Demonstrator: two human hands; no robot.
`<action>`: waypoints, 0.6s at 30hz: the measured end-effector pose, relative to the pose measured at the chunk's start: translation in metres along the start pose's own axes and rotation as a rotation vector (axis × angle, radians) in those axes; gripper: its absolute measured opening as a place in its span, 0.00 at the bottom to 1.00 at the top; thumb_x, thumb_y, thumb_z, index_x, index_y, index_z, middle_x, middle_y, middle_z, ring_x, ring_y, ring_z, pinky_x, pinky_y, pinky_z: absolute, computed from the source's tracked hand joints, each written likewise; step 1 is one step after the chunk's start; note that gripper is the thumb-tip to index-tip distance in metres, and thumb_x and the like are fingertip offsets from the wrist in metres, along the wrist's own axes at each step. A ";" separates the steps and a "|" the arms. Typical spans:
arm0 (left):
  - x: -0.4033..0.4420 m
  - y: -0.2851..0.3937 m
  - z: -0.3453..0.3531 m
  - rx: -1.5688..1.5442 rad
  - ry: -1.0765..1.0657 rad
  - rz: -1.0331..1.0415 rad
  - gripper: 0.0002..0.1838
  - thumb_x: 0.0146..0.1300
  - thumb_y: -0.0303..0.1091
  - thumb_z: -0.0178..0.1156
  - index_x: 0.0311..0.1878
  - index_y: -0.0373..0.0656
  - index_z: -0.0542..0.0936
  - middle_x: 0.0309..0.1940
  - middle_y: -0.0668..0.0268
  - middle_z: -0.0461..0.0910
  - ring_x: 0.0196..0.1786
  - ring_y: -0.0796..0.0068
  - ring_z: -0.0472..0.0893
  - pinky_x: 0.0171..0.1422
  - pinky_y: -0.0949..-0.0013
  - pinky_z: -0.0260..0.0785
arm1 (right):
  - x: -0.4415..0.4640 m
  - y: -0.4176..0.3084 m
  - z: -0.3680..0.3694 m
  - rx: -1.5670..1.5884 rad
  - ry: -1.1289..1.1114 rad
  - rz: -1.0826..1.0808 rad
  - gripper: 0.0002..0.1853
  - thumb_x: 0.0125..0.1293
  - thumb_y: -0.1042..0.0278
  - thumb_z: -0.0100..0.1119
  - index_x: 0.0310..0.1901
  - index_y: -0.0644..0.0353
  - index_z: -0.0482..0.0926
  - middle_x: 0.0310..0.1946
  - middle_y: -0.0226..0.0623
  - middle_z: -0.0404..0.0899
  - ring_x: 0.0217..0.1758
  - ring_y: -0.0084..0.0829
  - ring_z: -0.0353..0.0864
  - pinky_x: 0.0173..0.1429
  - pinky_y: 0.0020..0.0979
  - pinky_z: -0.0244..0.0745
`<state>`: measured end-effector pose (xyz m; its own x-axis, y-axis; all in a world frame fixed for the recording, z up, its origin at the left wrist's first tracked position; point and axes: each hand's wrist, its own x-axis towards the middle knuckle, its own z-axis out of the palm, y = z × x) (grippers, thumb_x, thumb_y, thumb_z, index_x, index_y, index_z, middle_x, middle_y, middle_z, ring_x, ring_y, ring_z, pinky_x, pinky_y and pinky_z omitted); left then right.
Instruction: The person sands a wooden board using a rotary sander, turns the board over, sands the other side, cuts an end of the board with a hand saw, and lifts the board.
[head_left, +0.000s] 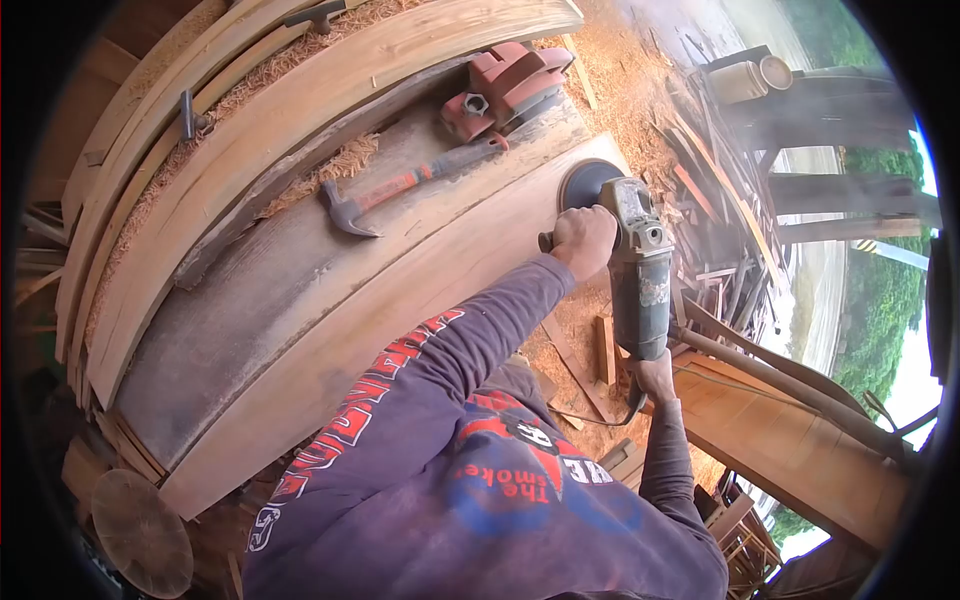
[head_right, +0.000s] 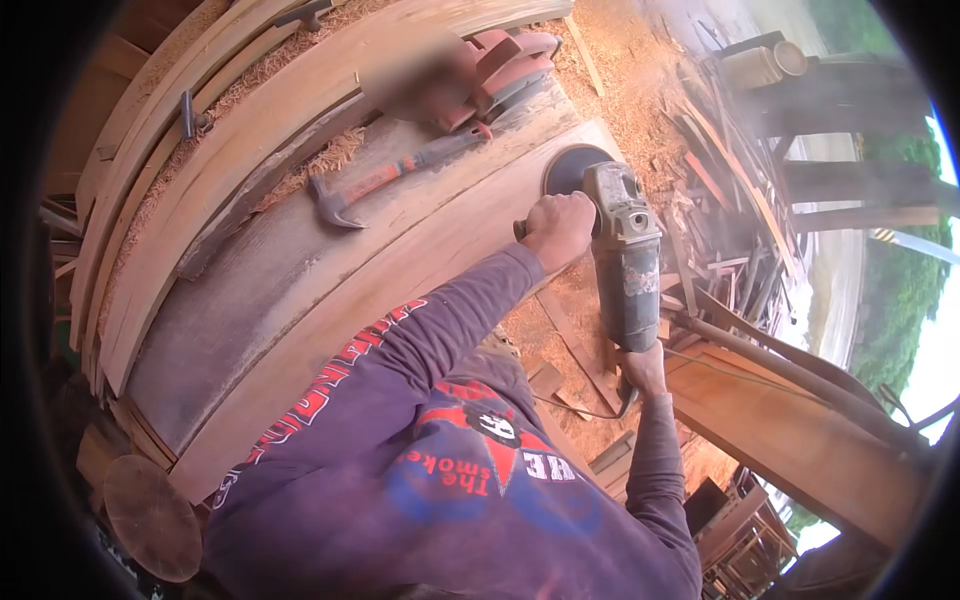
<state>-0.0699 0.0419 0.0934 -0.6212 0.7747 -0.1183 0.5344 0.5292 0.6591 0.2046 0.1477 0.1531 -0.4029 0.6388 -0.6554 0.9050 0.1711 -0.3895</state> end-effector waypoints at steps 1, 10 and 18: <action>-0.017 -0.003 0.004 0.010 -0.011 -0.037 0.10 0.60 0.30 0.64 0.42 0.36 0.82 0.36 0.52 0.89 0.41 0.57 0.91 0.44 0.59 0.83 | -0.006 0.013 0.006 -0.012 -0.019 -0.022 0.16 0.49 0.73 0.71 0.41 0.68 0.86 0.35 0.37 0.88 0.37 0.27 0.85 0.43 0.33 0.78; -0.207 -0.080 -0.049 0.077 -0.057 -0.272 0.15 0.57 0.35 0.69 0.41 0.36 0.77 0.33 0.55 0.87 0.37 0.62 0.90 0.38 0.62 0.83 | -0.102 0.017 0.114 -0.085 -0.155 -0.167 0.20 0.52 0.66 0.76 0.43 0.72 0.85 0.41 0.44 0.89 0.44 0.30 0.88 0.50 0.35 0.81; -0.383 -0.140 -0.064 0.033 0.233 -0.551 0.15 0.56 0.37 0.70 0.40 0.37 0.77 0.28 0.58 0.84 0.32 0.65 0.89 0.33 0.65 0.81 | -0.152 -0.028 0.176 -0.346 -0.321 -0.413 0.25 0.54 0.64 0.78 0.47 0.74 0.83 0.42 0.48 0.89 0.47 0.31 0.88 0.51 0.35 0.81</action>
<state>0.0563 -0.3507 0.0941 -0.9191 0.2890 -0.2678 0.1134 0.8450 0.5226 0.2163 -0.0867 0.1497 -0.7013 0.2197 -0.6781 0.6358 0.6230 -0.4557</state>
